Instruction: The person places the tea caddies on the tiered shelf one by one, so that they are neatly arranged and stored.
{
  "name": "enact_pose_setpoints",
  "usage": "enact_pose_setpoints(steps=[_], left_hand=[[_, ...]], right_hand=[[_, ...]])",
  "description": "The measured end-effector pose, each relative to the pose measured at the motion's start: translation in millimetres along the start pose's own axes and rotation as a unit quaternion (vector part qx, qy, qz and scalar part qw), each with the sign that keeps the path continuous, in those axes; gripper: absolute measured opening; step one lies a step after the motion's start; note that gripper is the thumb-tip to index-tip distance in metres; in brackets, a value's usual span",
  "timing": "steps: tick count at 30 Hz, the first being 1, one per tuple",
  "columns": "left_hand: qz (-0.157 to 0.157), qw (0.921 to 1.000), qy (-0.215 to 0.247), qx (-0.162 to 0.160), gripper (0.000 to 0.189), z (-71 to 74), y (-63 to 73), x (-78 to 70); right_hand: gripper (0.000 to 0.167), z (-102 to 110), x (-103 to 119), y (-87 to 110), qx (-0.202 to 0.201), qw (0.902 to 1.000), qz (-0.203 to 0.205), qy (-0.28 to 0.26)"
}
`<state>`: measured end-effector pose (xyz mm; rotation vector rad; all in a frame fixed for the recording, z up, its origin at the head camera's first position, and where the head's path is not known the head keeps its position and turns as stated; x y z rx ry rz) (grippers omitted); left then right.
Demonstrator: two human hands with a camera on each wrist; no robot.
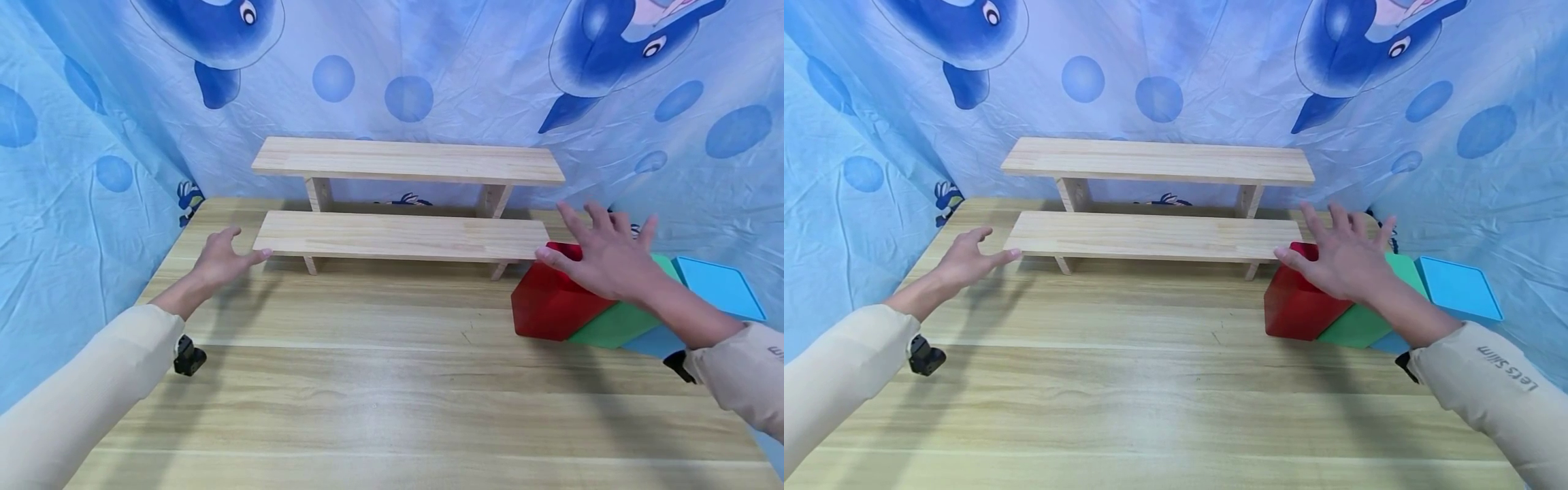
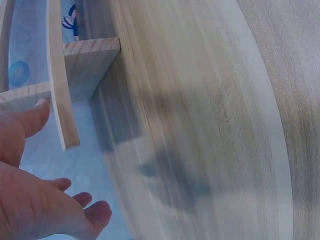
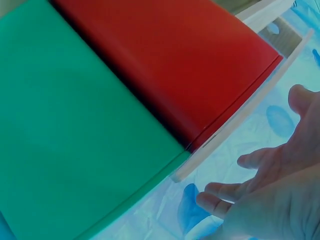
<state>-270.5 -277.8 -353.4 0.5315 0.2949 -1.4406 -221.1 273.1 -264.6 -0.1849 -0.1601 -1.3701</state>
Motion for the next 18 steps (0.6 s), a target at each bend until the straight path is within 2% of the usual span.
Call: enact_pose_setpoints(steps=[12, 18], left_hand=[[0.0, 0.9986, 0.049, 0.021, 0.105, -8.5, -3.7, 2.3], [0.002, 0.9978, 0.059, 0.03, 0.103, -12.1, -6.5, 4.8]], right_hand=[[0.097, -0.6, -12.1, -1.7, 0.044, 0.9985, -0.016, -0.028], [0.098, 2.5, -15.5, -0.4, 0.025, 0.9991, 0.0, -0.034]])
Point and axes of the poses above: each hand's wrist, its own y-axis away from the middle knuckle, its own z-axis out of the back of the hand, x = y × z, the point moved 6 cm from there along -y, towards the middle knuckle, and after that the axes turned 6 degrees about -y, right-handed, at the moved point
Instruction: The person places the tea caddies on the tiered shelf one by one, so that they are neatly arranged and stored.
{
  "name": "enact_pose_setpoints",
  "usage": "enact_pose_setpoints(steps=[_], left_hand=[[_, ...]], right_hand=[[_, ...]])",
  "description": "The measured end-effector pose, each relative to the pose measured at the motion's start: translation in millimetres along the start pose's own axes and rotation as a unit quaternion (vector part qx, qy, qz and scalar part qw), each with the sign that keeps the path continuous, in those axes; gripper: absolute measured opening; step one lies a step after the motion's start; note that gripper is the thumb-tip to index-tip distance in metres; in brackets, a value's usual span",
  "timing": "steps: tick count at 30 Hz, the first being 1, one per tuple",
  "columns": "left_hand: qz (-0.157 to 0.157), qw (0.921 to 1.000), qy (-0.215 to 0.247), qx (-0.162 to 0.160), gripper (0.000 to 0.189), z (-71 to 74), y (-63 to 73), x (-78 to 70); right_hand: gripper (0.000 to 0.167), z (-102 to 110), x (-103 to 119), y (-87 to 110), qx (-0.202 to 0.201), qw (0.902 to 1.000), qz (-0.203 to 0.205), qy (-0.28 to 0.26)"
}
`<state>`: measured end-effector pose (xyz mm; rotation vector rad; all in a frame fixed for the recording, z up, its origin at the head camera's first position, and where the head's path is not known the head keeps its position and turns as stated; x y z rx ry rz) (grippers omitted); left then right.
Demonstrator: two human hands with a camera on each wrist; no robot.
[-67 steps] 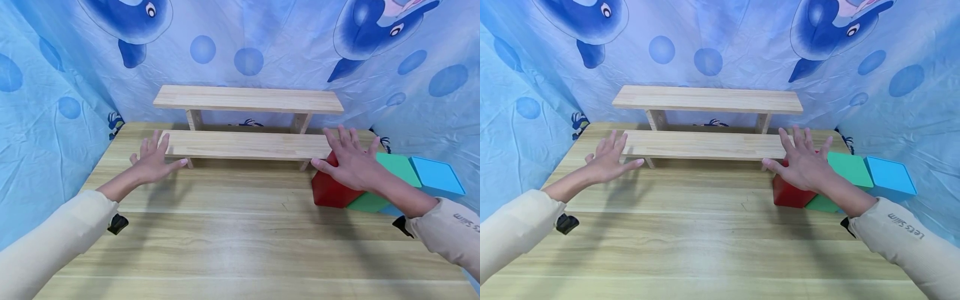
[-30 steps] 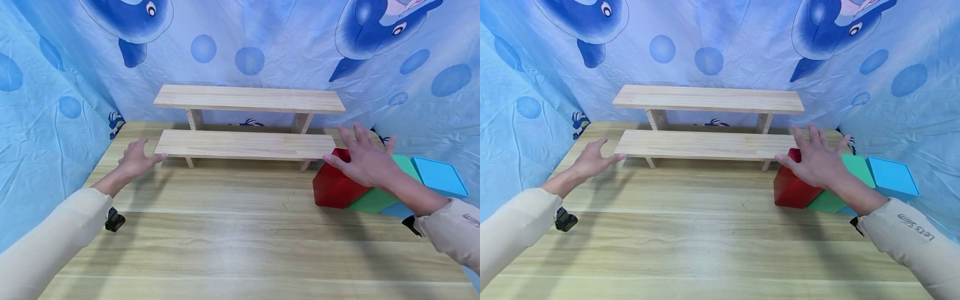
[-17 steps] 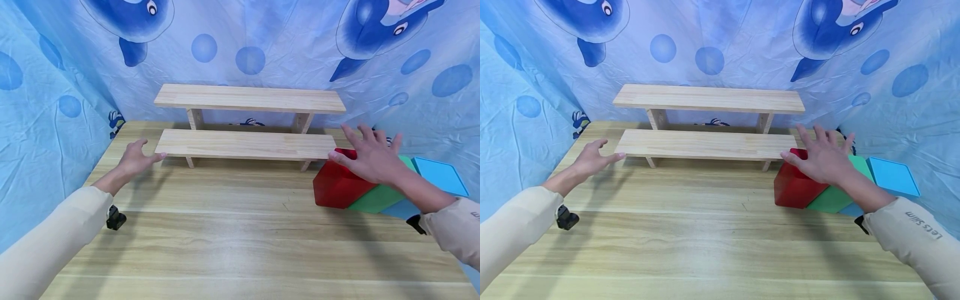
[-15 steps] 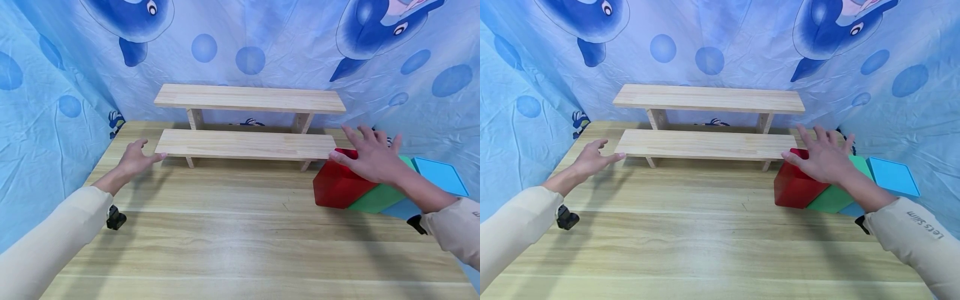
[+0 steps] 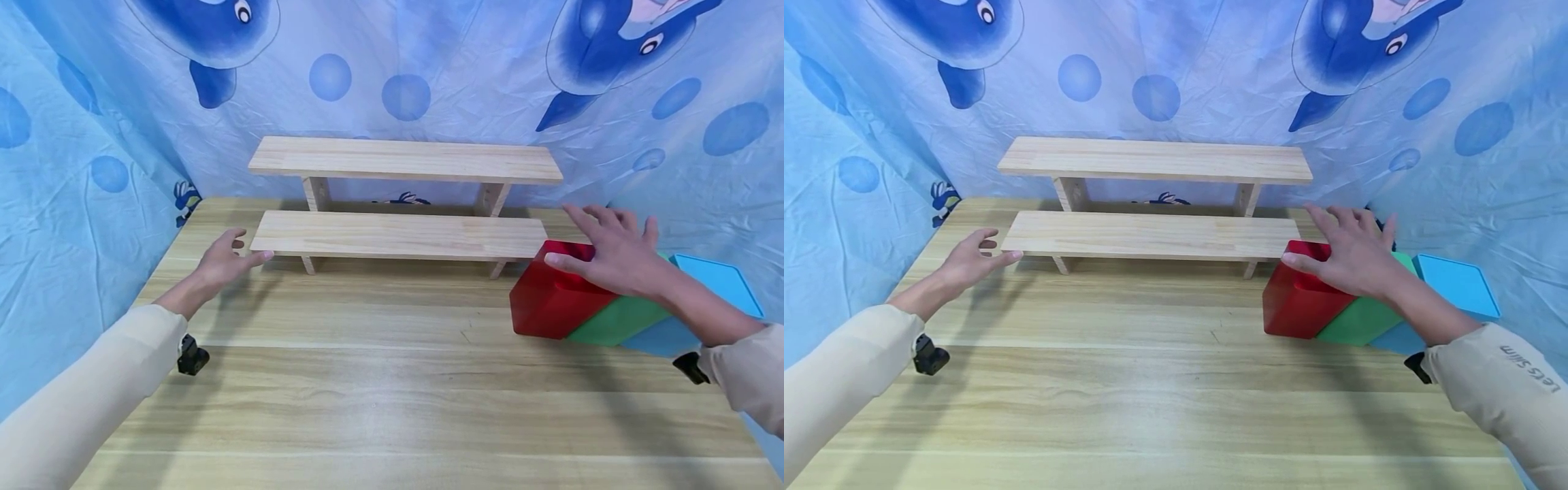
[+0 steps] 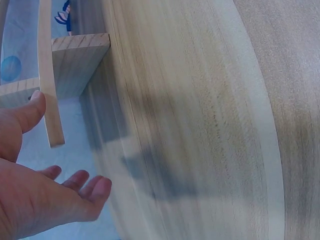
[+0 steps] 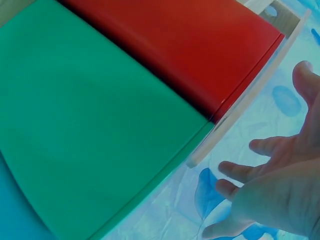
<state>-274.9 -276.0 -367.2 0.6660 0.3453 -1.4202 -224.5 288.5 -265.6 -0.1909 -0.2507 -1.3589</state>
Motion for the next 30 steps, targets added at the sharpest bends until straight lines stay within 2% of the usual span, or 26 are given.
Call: enact_pose_setpoints(steps=[5, 19, 25, 30], left_hand=[[-0.008, 0.9999, 0.008, 0.003, 0.101, -0.3, -1.1, -0.4], [0.0, 0.9984, 0.057, 0.009, 0.096, -4.1, -6.4, 5.8], [0.002, 0.9976, 0.069, 0.009, 0.094, -5.0, -7.6, 7.6], [-0.004, 0.9954, 0.096, 0.007, 0.092, -5.6, -9.7, 6.8]], right_hand=[[0.1, 2.4, -3.7, 1.5, -0.011, 0.9997, 0.02, -0.004], [0.107, -1.0, -28.1, 4.8, 0.082, 0.9948, 0.024, -0.055], [0.118, -1.2, -35.0, 3.9, 0.091, 0.9936, 0.017, -0.066], [0.124, -1.5, -37.0, 4.6, 0.095, 0.9933, 0.032, -0.057]])
Point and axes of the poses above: each hand's wrist, its own y-axis away from the middle knuckle, its own z-axis out of the back of the hand, x = y × z, the point moved 6 cm from there along -y, towards the middle knuckle, and after that the axes turned 6 degrees about -y, right-handed, at the moved point
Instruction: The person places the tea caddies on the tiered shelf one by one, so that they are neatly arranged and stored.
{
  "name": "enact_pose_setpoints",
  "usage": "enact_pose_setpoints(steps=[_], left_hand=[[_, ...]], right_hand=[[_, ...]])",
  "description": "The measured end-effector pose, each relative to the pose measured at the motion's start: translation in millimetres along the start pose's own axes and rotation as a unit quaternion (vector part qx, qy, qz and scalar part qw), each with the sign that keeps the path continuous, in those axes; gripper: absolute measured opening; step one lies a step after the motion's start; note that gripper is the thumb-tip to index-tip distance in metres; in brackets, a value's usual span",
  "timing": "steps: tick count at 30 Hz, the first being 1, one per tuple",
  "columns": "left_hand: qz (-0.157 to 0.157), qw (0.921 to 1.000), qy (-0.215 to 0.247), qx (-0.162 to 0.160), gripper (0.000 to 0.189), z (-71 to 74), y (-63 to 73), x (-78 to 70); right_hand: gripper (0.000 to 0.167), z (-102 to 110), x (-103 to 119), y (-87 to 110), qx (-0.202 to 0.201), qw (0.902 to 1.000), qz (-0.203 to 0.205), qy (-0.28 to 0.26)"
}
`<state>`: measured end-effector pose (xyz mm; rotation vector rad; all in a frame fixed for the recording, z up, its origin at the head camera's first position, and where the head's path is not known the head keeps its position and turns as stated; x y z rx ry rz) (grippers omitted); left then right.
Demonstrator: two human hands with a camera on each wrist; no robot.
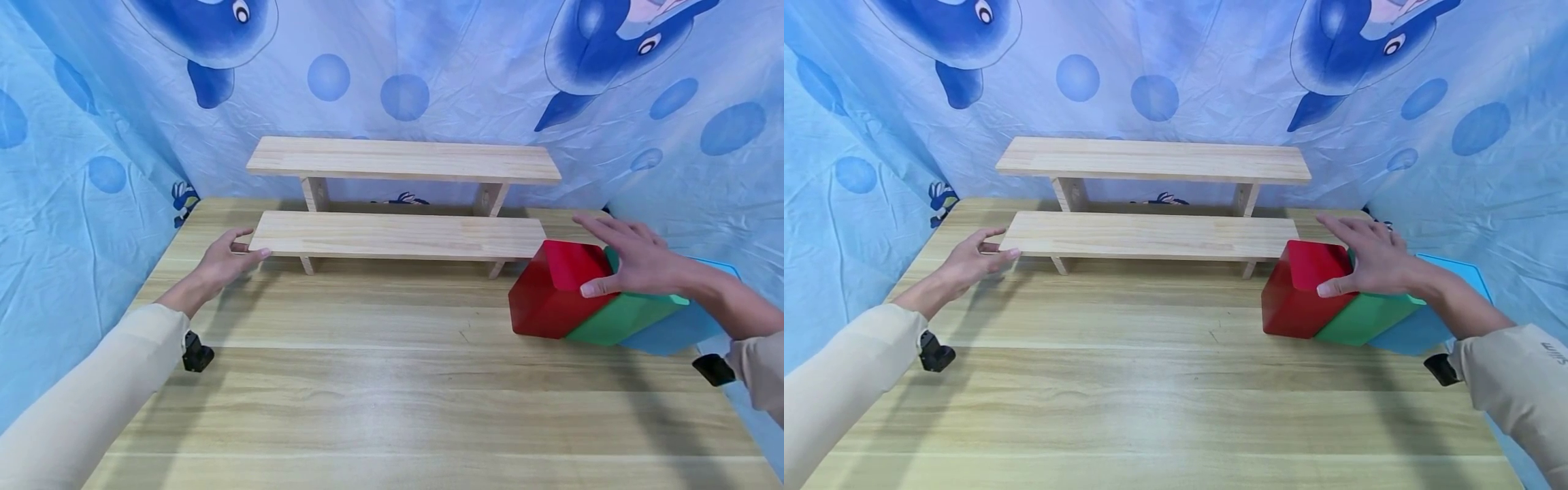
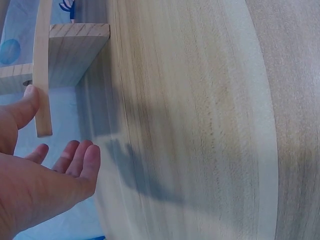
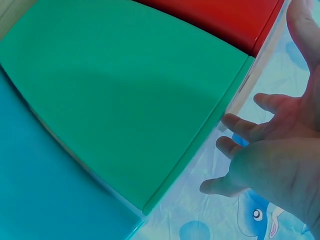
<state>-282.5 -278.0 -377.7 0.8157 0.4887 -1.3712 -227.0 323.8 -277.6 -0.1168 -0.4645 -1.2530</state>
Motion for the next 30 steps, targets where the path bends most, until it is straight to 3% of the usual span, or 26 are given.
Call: enact_pose_setpoints(steps=[9, 20, 30], left_hand=[[-0.006, 0.9994, 0.031, 0.013, 0.085, -3.3, -0.1, -0.5], [-0.007, 0.9995, 0.029, 0.014, 0.083, -5.1, 0.1, -1.0], [-0.005, 0.9993, 0.035, 0.015, 0.085, -6.3, -1.0, 2.5]], right_hand=[[0.119, -1.8, -0.4, 1.1, 0.005, 0.9994, 0.029, 0.02], [0.104, -6.5, 3.5, 4.7, -0.02, 0.995, 0.093, 0.032], [0.104, -6.9, 2.9, 7.7, -0.028, 0.9968, 0.073, 0.013]])
Point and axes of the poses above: each hand's wrist, its own y-axis away from the middle knuckle, its own z-axis out of the back of the hand, x = y × z, the point moved 6 cm from there along -y, towards the middle knuckle, and after that the axes turned 6 degrees about -y, right-handed, at the moved point
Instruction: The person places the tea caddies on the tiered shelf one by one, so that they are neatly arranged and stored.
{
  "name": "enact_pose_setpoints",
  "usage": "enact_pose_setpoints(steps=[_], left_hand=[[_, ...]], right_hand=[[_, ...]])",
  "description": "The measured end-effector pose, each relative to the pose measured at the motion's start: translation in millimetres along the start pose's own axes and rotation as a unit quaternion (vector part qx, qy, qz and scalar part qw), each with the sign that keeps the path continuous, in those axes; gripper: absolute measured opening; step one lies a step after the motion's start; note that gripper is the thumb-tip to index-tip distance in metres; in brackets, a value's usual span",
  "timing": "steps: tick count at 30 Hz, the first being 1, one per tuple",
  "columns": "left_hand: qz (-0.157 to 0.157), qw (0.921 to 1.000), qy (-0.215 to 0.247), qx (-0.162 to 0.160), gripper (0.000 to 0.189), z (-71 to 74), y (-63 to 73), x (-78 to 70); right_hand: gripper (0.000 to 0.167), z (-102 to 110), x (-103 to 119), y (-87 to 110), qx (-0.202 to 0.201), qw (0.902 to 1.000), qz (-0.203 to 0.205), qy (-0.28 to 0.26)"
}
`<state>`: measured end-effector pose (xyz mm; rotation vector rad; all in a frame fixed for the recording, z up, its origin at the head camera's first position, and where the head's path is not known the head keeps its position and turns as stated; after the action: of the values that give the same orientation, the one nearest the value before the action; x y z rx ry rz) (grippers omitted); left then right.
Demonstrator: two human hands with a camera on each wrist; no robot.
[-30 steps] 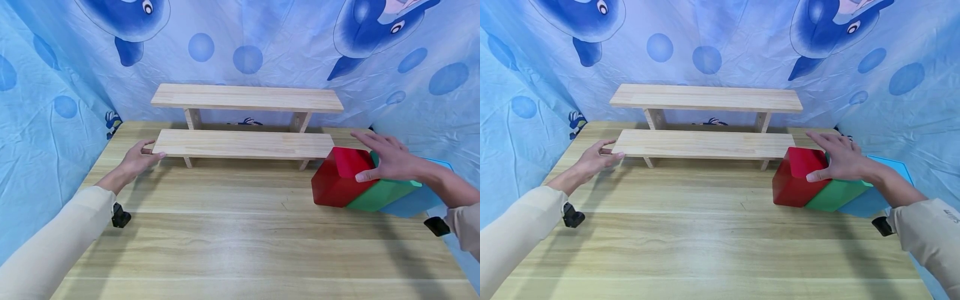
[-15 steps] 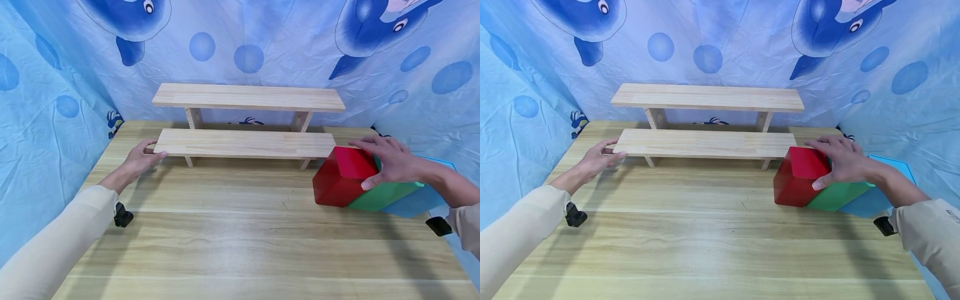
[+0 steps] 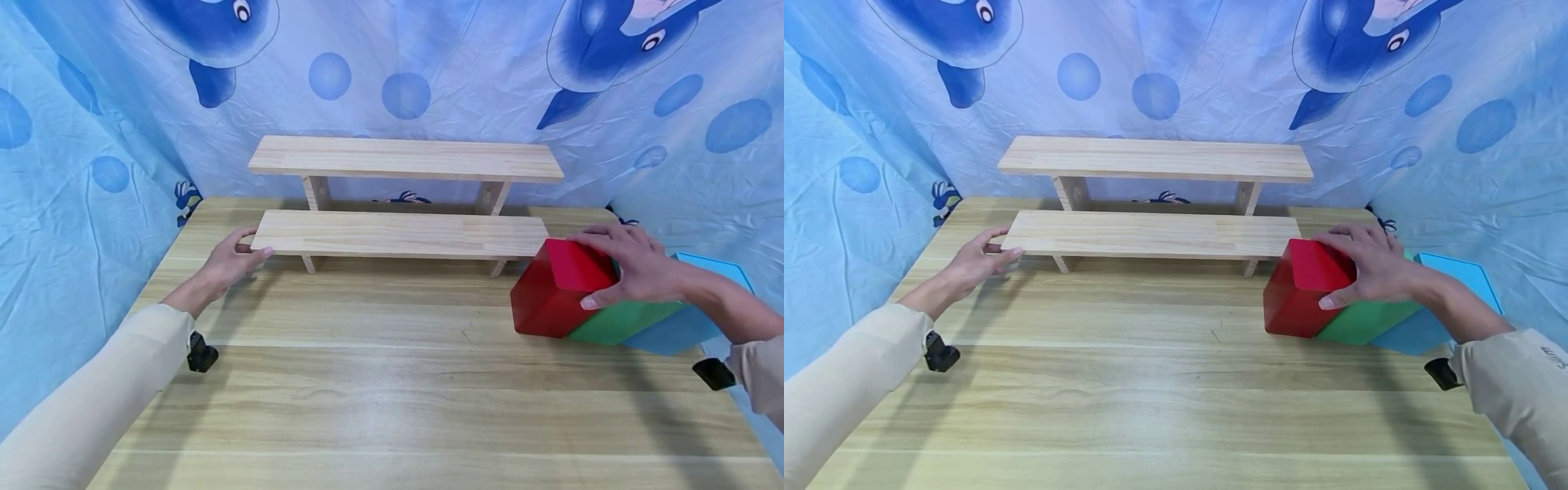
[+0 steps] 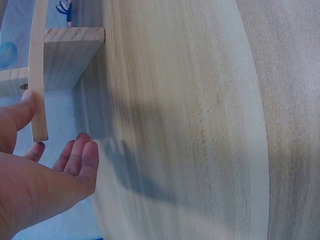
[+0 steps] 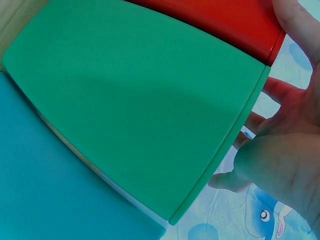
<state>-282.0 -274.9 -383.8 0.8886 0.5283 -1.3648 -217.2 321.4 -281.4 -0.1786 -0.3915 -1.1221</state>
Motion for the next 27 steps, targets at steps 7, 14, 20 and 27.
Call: enact_pose_setpoints(steps=[7, 14, 20, 27], left_hand=[[-0.005, 1.0, 0.004, 0.001, 0.084, -0.9, 1.2, -1.9], [-0.008, 1.0, 0.002, -0.003, 0.083, -0.8, 1.9, -2.8], [-0.011, 0.9999, 0.004, -0.002, 0.084, -0.7, 1.8, -1.9], [-0.009, 0.9999, 0.007, 0.0, 0.084, -0.8, 2.7, -1.6]], right_hand=[[0.101, -1.3, 2.1, 2.2, -0.033, 0.9991, 0.022, -0.013], [0.1, -1.1, 7.5, 2.8, -0.058, 0.9975, 0.039, -0.015], [0.101, 2.2, 11.3, 3.0, -0.055, 0.9975, 0.029, -0.036], [0.1, 5.2, 18.5, 1.3, -0.045, 0.9954, 0.012, -0.084]])
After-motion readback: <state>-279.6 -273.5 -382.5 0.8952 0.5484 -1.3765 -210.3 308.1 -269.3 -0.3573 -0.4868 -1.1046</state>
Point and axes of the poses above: each hand's wrist, its own y-axis away from the middle knuckle, its own z-axis out of the back of the hand, x = y × z, the point moved 6 cm from there along -y, towards the middle knuckle, and after that the axes turned 6 degrees about -y, right-handed, at the moved point
